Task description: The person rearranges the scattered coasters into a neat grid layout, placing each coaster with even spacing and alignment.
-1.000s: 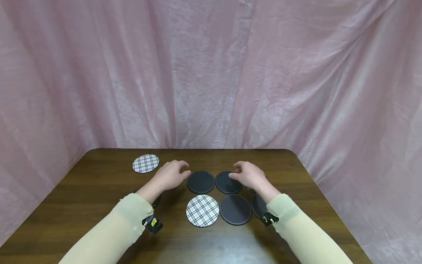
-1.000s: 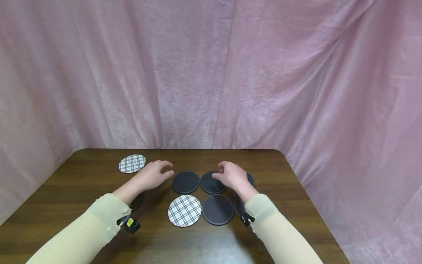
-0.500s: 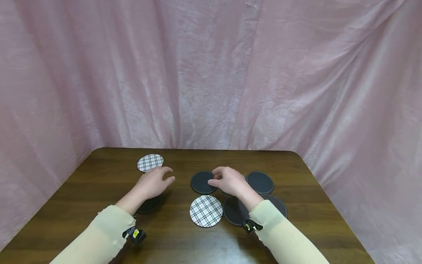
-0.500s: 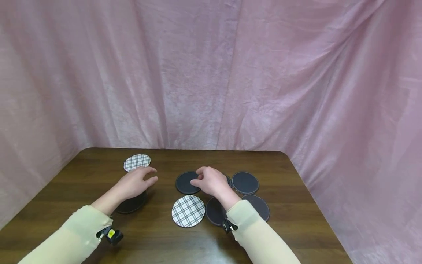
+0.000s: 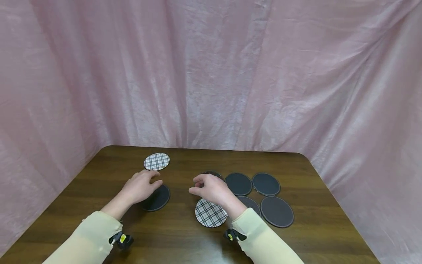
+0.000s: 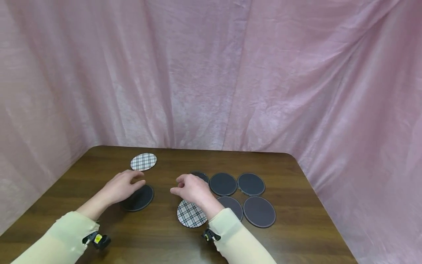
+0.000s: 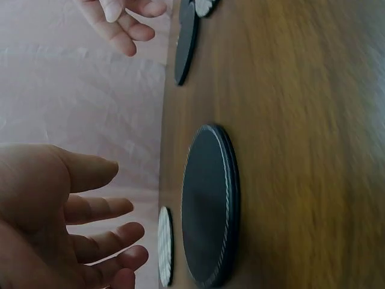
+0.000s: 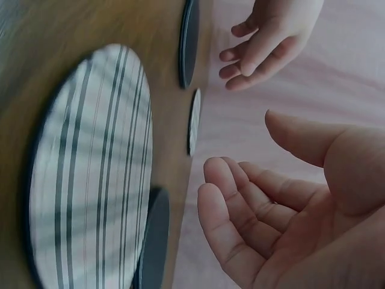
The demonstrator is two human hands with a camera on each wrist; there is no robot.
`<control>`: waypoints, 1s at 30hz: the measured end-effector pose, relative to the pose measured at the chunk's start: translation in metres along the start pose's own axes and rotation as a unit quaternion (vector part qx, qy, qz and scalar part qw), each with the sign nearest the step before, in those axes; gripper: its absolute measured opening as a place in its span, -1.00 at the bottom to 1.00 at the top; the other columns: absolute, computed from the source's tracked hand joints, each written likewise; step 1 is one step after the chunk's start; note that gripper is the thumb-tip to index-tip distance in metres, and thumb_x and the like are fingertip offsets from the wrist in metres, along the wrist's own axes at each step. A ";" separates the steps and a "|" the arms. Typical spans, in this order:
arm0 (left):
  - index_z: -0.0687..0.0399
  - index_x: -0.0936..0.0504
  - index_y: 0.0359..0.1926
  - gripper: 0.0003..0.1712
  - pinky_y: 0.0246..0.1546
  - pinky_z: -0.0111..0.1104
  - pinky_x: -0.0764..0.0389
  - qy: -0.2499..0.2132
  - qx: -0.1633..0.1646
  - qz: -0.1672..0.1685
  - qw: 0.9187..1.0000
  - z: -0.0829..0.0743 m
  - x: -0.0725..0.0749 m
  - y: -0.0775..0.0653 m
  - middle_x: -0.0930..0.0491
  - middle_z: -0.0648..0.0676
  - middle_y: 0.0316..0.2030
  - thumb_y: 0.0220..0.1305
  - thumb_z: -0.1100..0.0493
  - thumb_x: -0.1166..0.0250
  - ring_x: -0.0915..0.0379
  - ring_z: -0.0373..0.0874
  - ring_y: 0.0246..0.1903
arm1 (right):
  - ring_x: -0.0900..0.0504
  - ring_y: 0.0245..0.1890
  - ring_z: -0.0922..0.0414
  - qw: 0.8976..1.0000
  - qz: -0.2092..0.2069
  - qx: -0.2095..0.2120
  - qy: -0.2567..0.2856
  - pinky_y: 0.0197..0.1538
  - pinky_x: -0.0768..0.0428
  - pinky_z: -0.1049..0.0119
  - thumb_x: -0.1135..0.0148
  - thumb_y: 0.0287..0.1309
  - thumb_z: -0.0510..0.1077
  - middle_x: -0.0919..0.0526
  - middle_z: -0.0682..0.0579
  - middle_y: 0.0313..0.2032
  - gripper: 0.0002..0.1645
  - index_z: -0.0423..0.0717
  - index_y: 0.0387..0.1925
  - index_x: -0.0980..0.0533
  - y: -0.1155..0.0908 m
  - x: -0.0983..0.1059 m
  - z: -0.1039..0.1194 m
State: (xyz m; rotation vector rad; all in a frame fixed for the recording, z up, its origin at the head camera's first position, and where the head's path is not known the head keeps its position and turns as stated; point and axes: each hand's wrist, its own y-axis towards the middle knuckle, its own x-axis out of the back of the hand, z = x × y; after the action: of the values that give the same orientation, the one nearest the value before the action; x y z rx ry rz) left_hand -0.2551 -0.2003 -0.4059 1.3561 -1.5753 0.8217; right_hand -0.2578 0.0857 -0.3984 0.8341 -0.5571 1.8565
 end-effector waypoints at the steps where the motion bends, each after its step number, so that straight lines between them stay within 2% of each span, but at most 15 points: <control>1: 0.28 -0.69 0.30 -0.51 0.17 0.32 -0.54 0.002 0.003 -0.001 1.000 0.002 0.001 -0.001 -0.66 0.40 0.23 0.58 0.02 -0.36 -0.54 0.47 0.25 | -0.73 0.03 0.07 1.000 0.002 0.004 0.002 0.16 -0.62 -0.04 -0.50 0.41 0.09 -0.80 0.10 -0.03 -0.46 -0.09 0.27 -0.71 0.000 -0.003 0.002; 6: 0.34 -0.67 0.31 -0.47 0.17 0.31 -0.55 0.005 0.025 0.006 1.000 0.017 0.004 -0.008 -0.64 0.44 0.22 0.57 0.02 -0.38 -0.53 0.47 0.25 | -0.72 -0.01 0.10 0.999 0.021 0.011 0.022 0.11 -0.65 0.03 -0.49 0.43 0.08 -0.80 0.08 -0.03 -0.45 -0.13 0.28 -0.71 0.002 -0.018 0.017; 10: 0.39 -0.64 0.32 -0.43 0.15 0.29 -0.57 0.004 0.040 0.016 0.999 0.030 0.007 -0.013 -0.63 0.47 0.21 0.57 0.01 -0.38 -0.54 0.47 0.24 | -0.71 -0.14 0.19 0.998 0.044 0.012 0.037 0.05 -0.66 0.14 -0.49 0.44 0.09 -0.79 0.11 -0.06 -0.43 -0.16 0.29 -0.70 0.005 -0.031 0.029; 13: 0.45 -0.63 0.30 -0.43 0.11 0.26 -0.61 0.000 0.047 0.021 0.999 0.040 0.009 -0.016 -0.67 0.44 0.14 0.57 0.03 -0.38 -0.60 0.42 0.18 | -0.70 -0.27 0.25 0.997 0.055 0.010 0.044 -0.01 -0.66 0.20 -0.48 0.44 0.10 -0.80 0.15 -0.18 -0.42 -0.18 0.28 -0.70 0.009 -0.040 0.037; 16: 0.49 -0.62 0.27 -0.44 0.08 0.22 -0.62 -0.005 0.049 0.029 0.998 0.048 0.011 -0.017 -0.70 0.39 0.06 0.57 0.05 -0.37 -0.65 0.34 0.09 | -0.69 -0.31 0.27 0.998 0.052 0.003 0.038 -0.03 -0.66 0.21 -0.49 0.43 0.11 -0.78 0.18 -0.28 -0.43 -0.19 0.24 -0.72 0.012 -0.049 0.041; 21: 0.50 -0.63 0.23 -0.44 0.02 0.18 -0.64 -0.008 0.054 0.044 0.998 0.056 0.010 -0.017 -0.71 0.34 -0.03 0.56 0.04 -0.37 -0.66 0.24 -0.02 | -0.70 -0.32 0.24 0.998 0.047 -0.010 0.027 -0.03 -0.67 0.19 -0.47 0.44 0.11 -0.75 0.20 -0.39 -0.44 -0.21 0.22 -0.72 0.015 -0.059 0.043; 27: 0.51 -0.64 0.21 -0.43 -0.04 0.11 -0.65 -0.013 0.063 0.053 0.997 0.058 0.010 -0.017 -0.71 0.27 -0.10 0.56 0.02 -0.39 -0.63 0.12 -0.13 | -0.71 -0.48 0.26 0.997 0.063 -0.026 0.043 -0.22 -0.64 0.24 -0.46 0.45 0.10 -0.72 0.17 -0.54 -0.40 -0.27 0.25 -0.67 0.017 -0.064 0.042; 30: 0.53 -0.63 0.21 -0.39 -0.01 0.11 -0.66 -0.020 0.070 0.061 0.995 0.057 0.013 -0.016 -0.71 0.29 -0.08 0.55 -0.01 -0.40 -0.62 0.13 -0.13 | -0.70 -0.44 0.26 0.997 0.067 -0.029 0.031 -0.16 -0.65 0.24 -0.44 0.46 0.12 -0.72 0.18 -0.55 -0.41 -0.25 0.24 -0.69 0.019 -0.064 0.043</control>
State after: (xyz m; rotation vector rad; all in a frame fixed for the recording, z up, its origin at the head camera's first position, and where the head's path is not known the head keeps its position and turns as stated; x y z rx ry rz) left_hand -0.2506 -0.2600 -0.4180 1.3927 -1.6712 1.0017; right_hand -0.2444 0.0098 -0.4181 0.7129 -0.6385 1.9721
